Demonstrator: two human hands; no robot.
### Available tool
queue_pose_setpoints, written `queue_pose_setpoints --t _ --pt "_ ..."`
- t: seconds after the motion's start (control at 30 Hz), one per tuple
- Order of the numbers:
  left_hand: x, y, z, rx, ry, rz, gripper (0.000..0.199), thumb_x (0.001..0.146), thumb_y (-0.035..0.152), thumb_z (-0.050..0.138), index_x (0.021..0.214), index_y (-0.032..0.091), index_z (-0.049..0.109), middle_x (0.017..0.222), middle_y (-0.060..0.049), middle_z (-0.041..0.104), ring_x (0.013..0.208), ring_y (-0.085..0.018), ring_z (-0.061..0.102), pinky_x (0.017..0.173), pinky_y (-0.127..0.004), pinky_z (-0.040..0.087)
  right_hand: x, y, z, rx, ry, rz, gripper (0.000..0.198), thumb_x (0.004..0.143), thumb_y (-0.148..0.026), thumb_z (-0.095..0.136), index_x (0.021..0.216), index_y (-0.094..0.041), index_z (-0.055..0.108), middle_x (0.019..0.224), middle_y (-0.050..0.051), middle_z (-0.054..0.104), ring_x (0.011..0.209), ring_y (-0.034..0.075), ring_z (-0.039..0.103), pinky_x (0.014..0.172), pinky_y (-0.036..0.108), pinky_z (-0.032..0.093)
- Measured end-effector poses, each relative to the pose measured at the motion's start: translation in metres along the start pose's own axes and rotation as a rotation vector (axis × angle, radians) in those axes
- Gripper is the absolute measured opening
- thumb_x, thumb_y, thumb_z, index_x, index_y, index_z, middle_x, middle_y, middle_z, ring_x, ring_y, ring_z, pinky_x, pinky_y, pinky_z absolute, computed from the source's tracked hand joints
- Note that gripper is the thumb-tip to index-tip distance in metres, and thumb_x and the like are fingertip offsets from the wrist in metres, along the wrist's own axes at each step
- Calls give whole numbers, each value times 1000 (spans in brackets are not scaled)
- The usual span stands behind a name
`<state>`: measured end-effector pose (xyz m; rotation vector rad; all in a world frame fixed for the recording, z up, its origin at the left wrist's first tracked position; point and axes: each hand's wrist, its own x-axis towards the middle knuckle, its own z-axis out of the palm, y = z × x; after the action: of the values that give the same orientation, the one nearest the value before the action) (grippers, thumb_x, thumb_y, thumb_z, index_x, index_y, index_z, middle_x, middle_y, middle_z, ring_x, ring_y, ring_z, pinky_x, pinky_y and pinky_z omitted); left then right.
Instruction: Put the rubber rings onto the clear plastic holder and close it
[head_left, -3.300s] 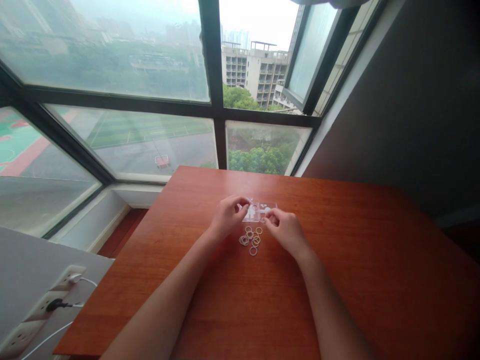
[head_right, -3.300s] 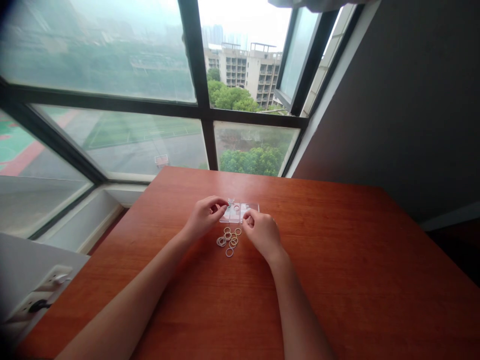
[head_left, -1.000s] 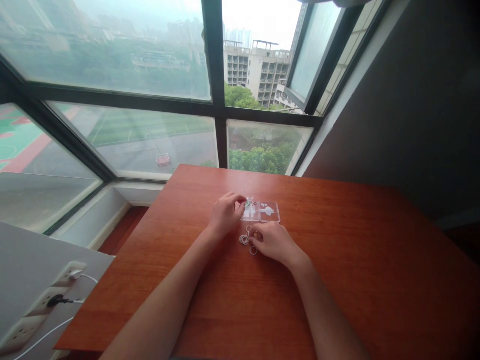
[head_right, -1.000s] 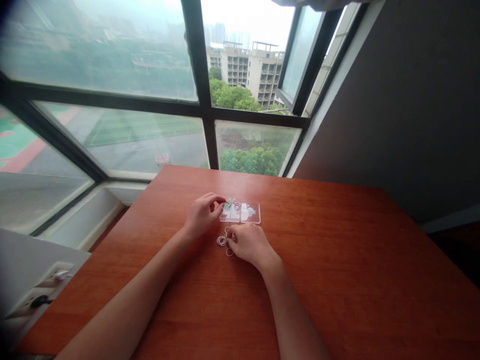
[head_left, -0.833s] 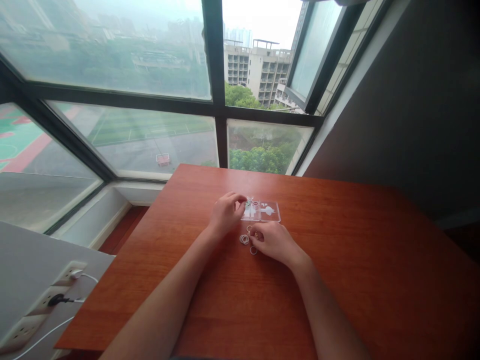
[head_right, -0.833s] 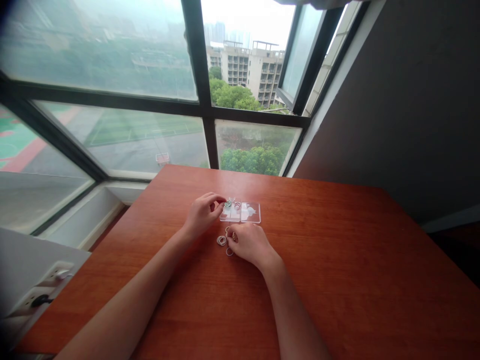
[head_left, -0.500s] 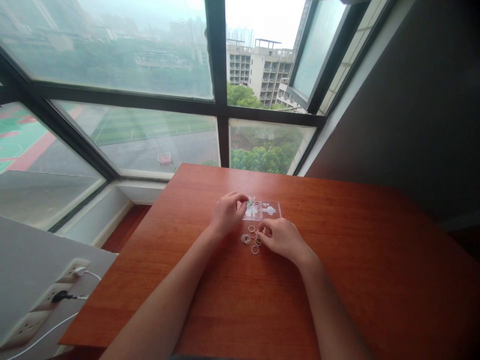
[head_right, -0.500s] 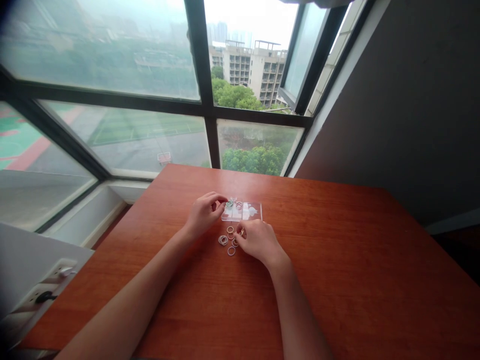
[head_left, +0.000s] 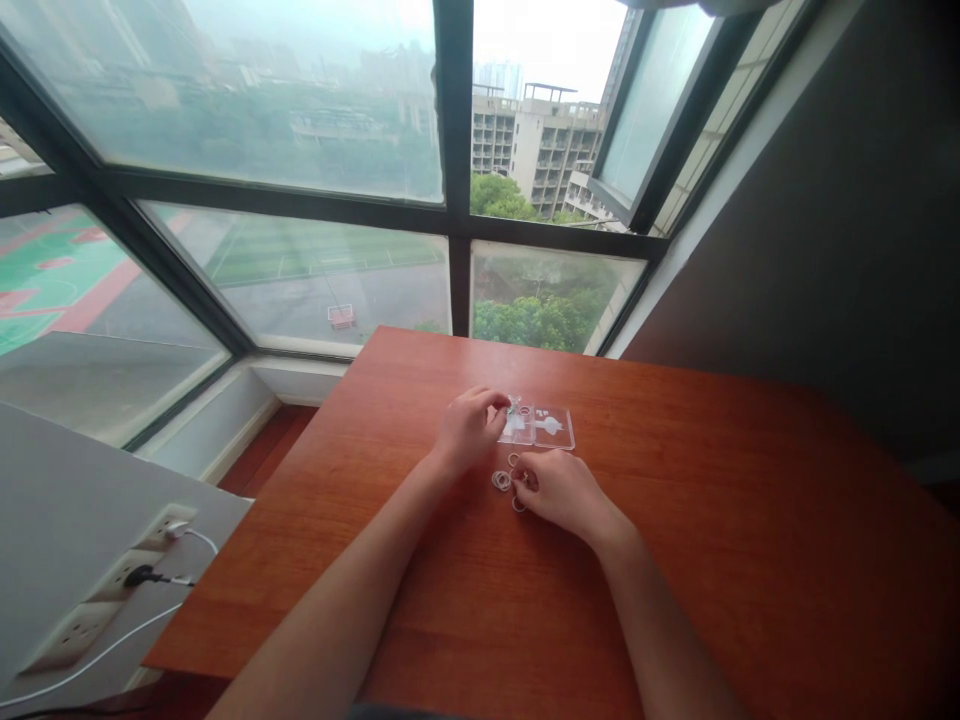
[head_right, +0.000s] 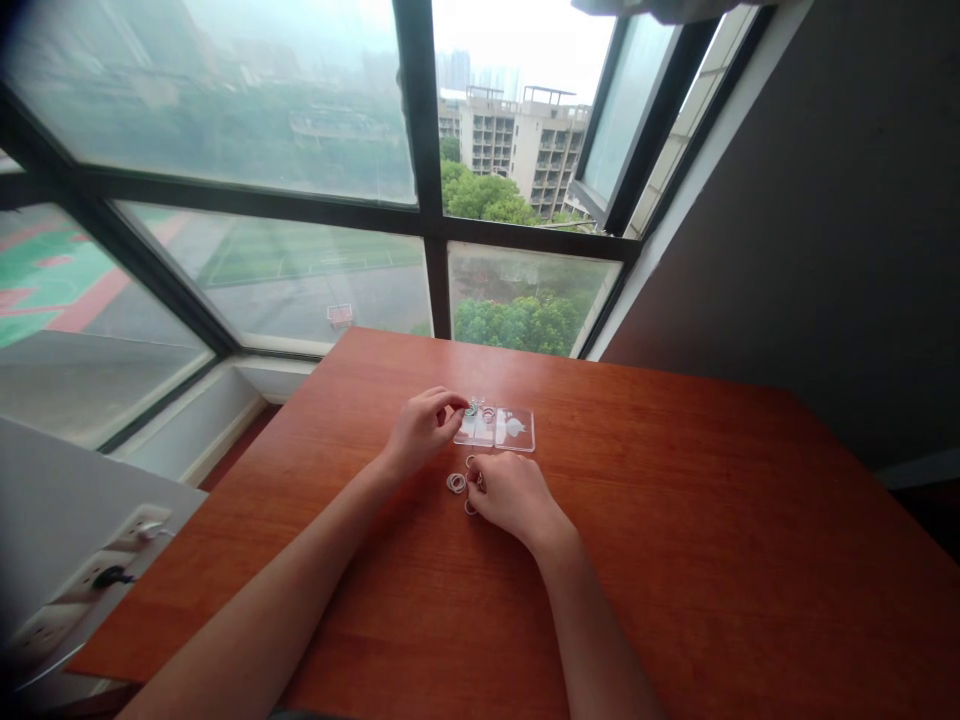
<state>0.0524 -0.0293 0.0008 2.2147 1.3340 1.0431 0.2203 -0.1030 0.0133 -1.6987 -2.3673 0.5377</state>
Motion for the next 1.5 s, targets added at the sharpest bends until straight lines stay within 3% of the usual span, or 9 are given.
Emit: queue_pose_setpoints --t 0.13,0.27,0.4,0.53,0.73,1.03,1.33,1.5 --pt "0 -1 -2 -7 1 5 14 81 15 56 86 18 68 86 -3 66 66 -11 56 63 -22 44 1 2 1 75 60 15 9 79 -24 58 78 -24 67 69 -3 66 62 11 55 55 22 25" --pt "0 1 -4 -39 -8 27 14 79 13 56 87 17 68 84 -2 66 63 -10 53 62 -22 43 4 9 0 177 221 44 11 80 -27 59 82 -24 69 60 -4 60 57 11 51 57 22 30" --pt "-1 10 -3 -177 -154 133 22 76 8 54 91 17 68 86 -2 68 62 -9 53 62 -20 43 8 15 0 322 378 49 14 80 -29 57 83 -21 68 52 -6 50 50 10 45 56 21 33" --pt "-2 16 -2 -253 -254 203 19 78 9 55 89 17 69 82 -2 68 63 -9 53 60 -19 43 10 18 -1 431 441 60 15 79 -30 56 80 -19 67 49 -7 43 46 9 40 52 21 32" --pt "-1 11 0 -180 -188 190 11 82 17 58 85 17 69 78 -2 67 60 -9 52 59 -20 42 11 21 1 410 482 71 16 81 -31 56 81 -20 67 50 -6 46 47 9 42 53 21 32" --pt "1 -1 1 -8 4 79 6 83 21 60 82 19 66 73 1 64 59 -10 49 60 -22 40 11 21 3 313 367 86 9 79 -24 58 82 -22 67 59 -4 59 55 11 51 57 21 33" --pt "10 -1 9 76 9 54 10 84 23 58 83 19 68 78 -2 66 64 -12 55 61 -23 41 9 13 0 230 297 92 11 81 -24 58 85 -24 68 64 -3 63 60 12 54 60 22 34" --pt "10 2 13 153 -3 25 15 83 26 60 94 22 69 87 -3 66 72 -15 59 65 -25 44 9 13 -1 220 287 74 11 83 -24 57 86 -24 68 64 -3 62 60 12 55 61 22 34"
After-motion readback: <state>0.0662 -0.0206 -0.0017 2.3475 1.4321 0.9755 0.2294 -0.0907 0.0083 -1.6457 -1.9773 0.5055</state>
